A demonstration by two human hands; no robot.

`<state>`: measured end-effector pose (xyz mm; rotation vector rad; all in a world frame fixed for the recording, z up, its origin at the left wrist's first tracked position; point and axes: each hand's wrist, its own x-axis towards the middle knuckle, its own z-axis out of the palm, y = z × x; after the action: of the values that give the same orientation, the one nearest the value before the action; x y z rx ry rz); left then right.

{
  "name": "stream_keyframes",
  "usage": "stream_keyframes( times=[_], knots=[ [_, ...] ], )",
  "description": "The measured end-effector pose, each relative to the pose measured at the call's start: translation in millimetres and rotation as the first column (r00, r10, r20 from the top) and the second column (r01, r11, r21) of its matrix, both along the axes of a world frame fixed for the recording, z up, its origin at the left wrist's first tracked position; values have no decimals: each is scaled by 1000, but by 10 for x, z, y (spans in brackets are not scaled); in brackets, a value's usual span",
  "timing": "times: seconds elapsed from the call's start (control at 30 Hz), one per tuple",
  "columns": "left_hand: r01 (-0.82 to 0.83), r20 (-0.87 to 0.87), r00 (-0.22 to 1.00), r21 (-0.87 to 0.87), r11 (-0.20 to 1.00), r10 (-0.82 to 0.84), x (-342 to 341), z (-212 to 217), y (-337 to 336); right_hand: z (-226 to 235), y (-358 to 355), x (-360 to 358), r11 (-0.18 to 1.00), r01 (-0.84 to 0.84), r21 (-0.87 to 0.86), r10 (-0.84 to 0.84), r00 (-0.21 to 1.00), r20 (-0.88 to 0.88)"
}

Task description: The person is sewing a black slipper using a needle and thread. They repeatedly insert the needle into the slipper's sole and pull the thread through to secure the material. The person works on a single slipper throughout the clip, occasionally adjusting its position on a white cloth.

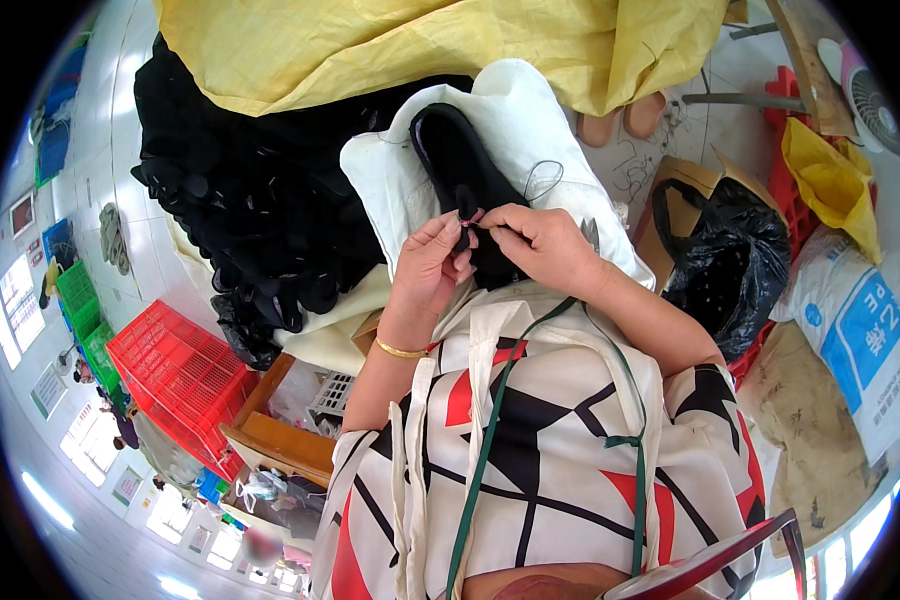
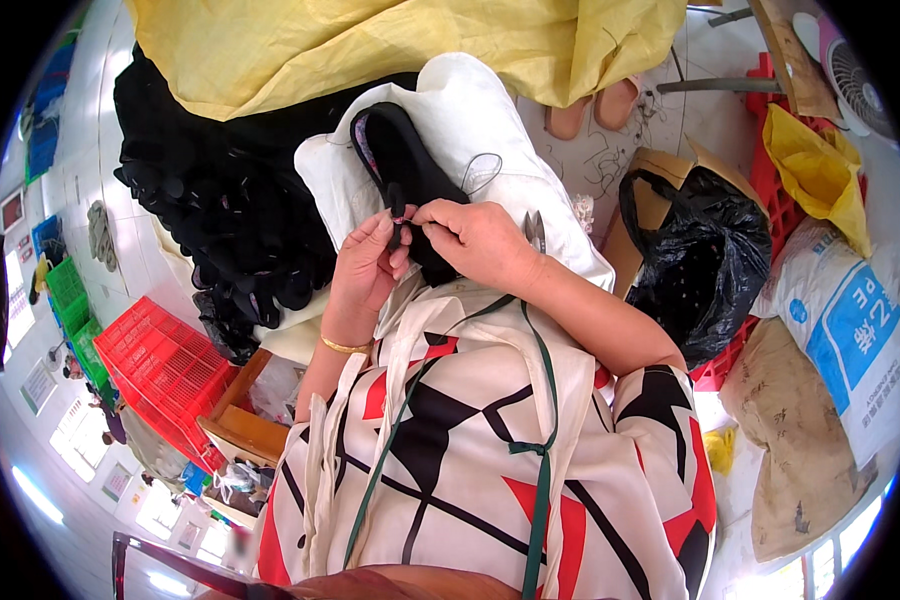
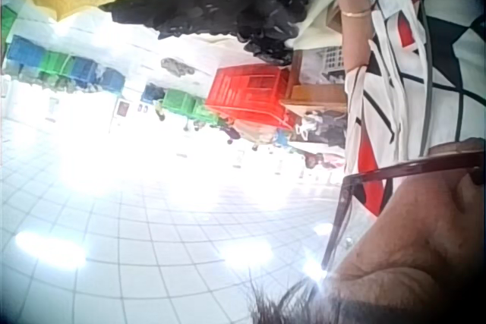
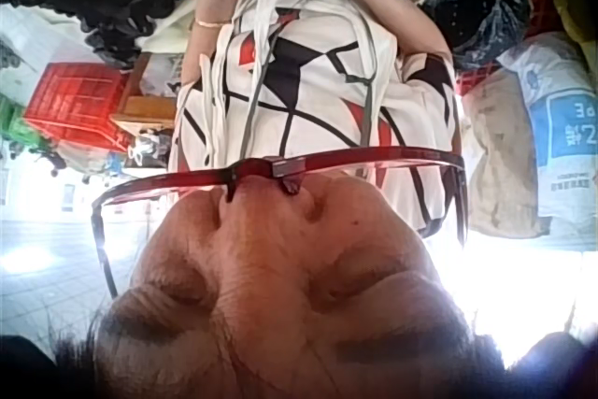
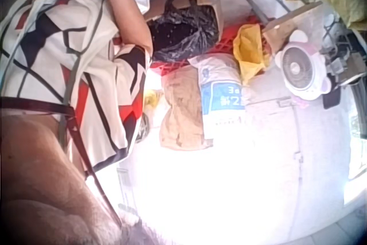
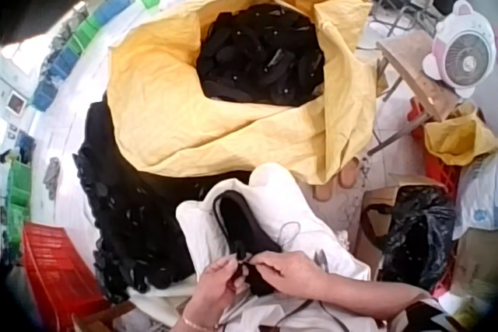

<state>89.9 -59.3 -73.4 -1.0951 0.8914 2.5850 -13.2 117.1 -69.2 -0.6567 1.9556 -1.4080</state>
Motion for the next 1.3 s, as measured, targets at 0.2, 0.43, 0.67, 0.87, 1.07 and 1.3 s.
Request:
stream_keyframes(
  times=[0.2,0.43,0.67,0.87,1.07,1.3],
  knots=[
    [12,-5,1000,25,1000,-12,-1,-9,-14,18,4,6,999,-29,36,27,998,58],
    [1,2,1000,43,999,-1,-7,-1,-5,11,-10,13,1000,-6,3,6,1000,25],
    [1,2,1000,53,999,-1,-19,14,5,4,6,7,998,-47,31,45,997,56],
    [-40,17,999,21,999,39,-3,-14,23,47,-14,-2,998,-38,41,35,996,77],
    [-84,64,994,-52,995,87,22,-26,29,91,-2,-25,995,-79,68,59,965,254],
    [-18,137,990,-60,998,26,24,-26,36,76,-4,0,992,-44,121,-18,882,472]
  ],
)
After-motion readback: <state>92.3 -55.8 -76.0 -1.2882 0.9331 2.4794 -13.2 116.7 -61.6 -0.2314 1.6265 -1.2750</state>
